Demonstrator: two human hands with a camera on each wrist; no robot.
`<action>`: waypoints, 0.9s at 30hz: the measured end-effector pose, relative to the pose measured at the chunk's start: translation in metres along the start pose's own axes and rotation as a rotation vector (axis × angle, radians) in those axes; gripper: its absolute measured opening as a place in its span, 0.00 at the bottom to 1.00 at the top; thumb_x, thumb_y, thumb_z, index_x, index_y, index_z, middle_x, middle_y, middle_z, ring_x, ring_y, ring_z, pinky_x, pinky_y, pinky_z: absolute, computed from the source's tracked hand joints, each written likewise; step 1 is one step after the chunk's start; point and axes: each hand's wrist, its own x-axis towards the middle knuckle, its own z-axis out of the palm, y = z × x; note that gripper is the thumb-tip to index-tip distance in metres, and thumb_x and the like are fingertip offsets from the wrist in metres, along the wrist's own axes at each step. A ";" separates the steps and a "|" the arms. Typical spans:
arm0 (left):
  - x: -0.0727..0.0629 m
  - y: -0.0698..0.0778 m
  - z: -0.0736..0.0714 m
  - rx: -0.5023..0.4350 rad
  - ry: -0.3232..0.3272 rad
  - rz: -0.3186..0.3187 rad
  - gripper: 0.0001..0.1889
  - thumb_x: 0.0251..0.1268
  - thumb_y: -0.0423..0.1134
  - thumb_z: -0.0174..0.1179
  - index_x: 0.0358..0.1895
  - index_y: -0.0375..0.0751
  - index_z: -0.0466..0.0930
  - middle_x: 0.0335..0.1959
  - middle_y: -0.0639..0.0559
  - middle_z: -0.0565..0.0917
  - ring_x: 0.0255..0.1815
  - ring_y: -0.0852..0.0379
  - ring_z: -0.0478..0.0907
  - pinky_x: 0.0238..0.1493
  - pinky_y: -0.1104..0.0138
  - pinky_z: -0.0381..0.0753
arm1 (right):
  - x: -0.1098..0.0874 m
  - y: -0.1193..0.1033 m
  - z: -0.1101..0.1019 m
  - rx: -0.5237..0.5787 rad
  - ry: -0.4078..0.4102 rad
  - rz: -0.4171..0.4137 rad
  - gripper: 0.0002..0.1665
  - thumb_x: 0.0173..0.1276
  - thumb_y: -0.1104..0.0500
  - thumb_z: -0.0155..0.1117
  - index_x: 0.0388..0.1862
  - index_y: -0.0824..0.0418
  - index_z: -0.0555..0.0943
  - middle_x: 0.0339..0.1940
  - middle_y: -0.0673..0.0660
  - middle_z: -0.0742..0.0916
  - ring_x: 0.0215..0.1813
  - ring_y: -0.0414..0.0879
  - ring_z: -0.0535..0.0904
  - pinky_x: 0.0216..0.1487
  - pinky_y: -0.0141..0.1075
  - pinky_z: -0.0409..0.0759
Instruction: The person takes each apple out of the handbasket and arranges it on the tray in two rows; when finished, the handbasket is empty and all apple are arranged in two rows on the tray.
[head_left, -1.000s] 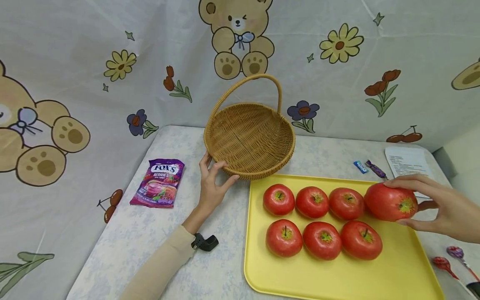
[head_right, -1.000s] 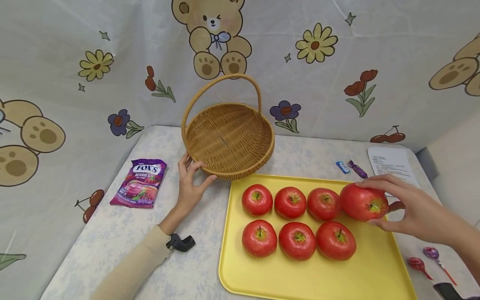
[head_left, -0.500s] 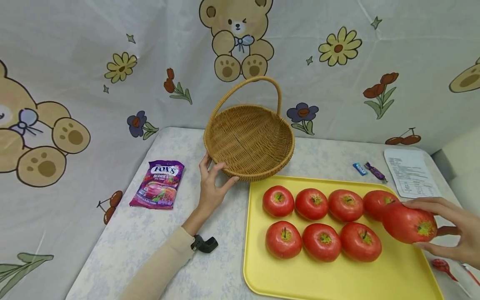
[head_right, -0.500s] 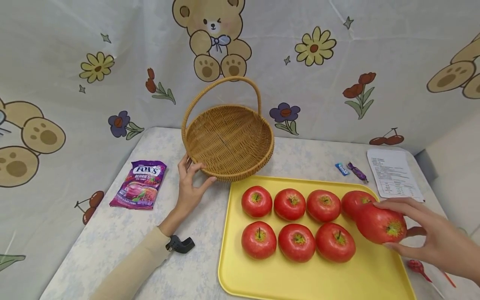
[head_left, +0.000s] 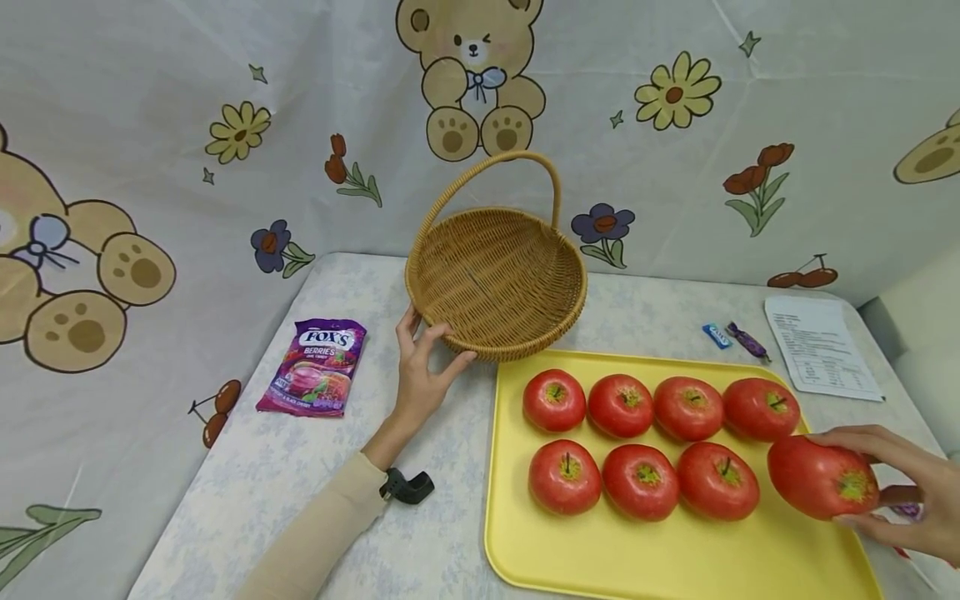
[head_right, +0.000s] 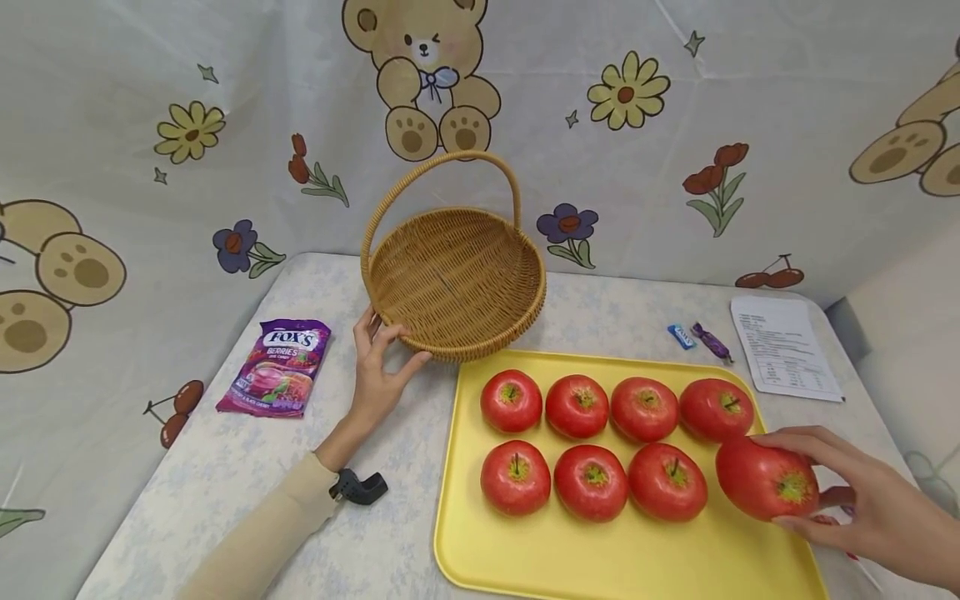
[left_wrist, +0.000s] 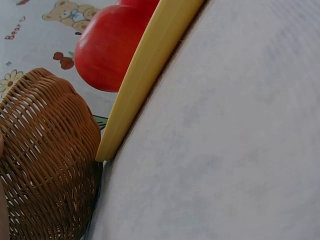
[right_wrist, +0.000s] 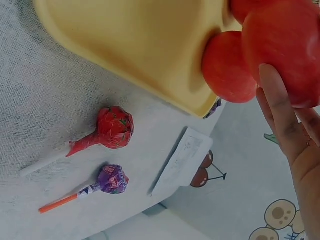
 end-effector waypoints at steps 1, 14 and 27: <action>0.000 0.000 0.000 0.004 0.001 -0.002 0.21 0.58 0.46 0.71 0.51 0.45 0.76 0.76 0.42 0.48 0.77 0.44 0.49 0.66 0.47 0.69 | 0.001 0.001 0.000 0.008 -0.007 -0.009 0.51 0.33 0.65 0.86 0.61 0.59 0.74 0.52 0.24 0.68 0.42 0.20 0.68 0.22 0.27 0.80; 0.001 0.000 -0.003 -0.019 0.008 -0.001 0.21 0.54 0.37 0.74 0.51 0.44 0.76 0.75 0.40 0.49 0.78 0.44 0.48 0.67 0.46 0.68 | 0.005 0.021 0.017 0.150 -0.158 -0.007 0.45 0.49 0.67 0.79 0.66 0.60 0.68 0.53 0.20 0.67 0.40 0.26 0.73 0.27 0.30 0.83; 0.000 0.001 0.001 -0.019 -0.006 -0.015 0.21 0.56 0.39 0.73 0.51 0.46 0.76 0.76 0.41 0.48 0.78 0.45 0.47 0.67 0.47 0.68 | 0.008 0.024 0.023 0.170 -0.258 0.044 0.38 0.61 0.64 0.71 0.68 0.58 0.66 0.52 0.17 0.66 0.44 0.19 0.67 0.32 0.29 0.82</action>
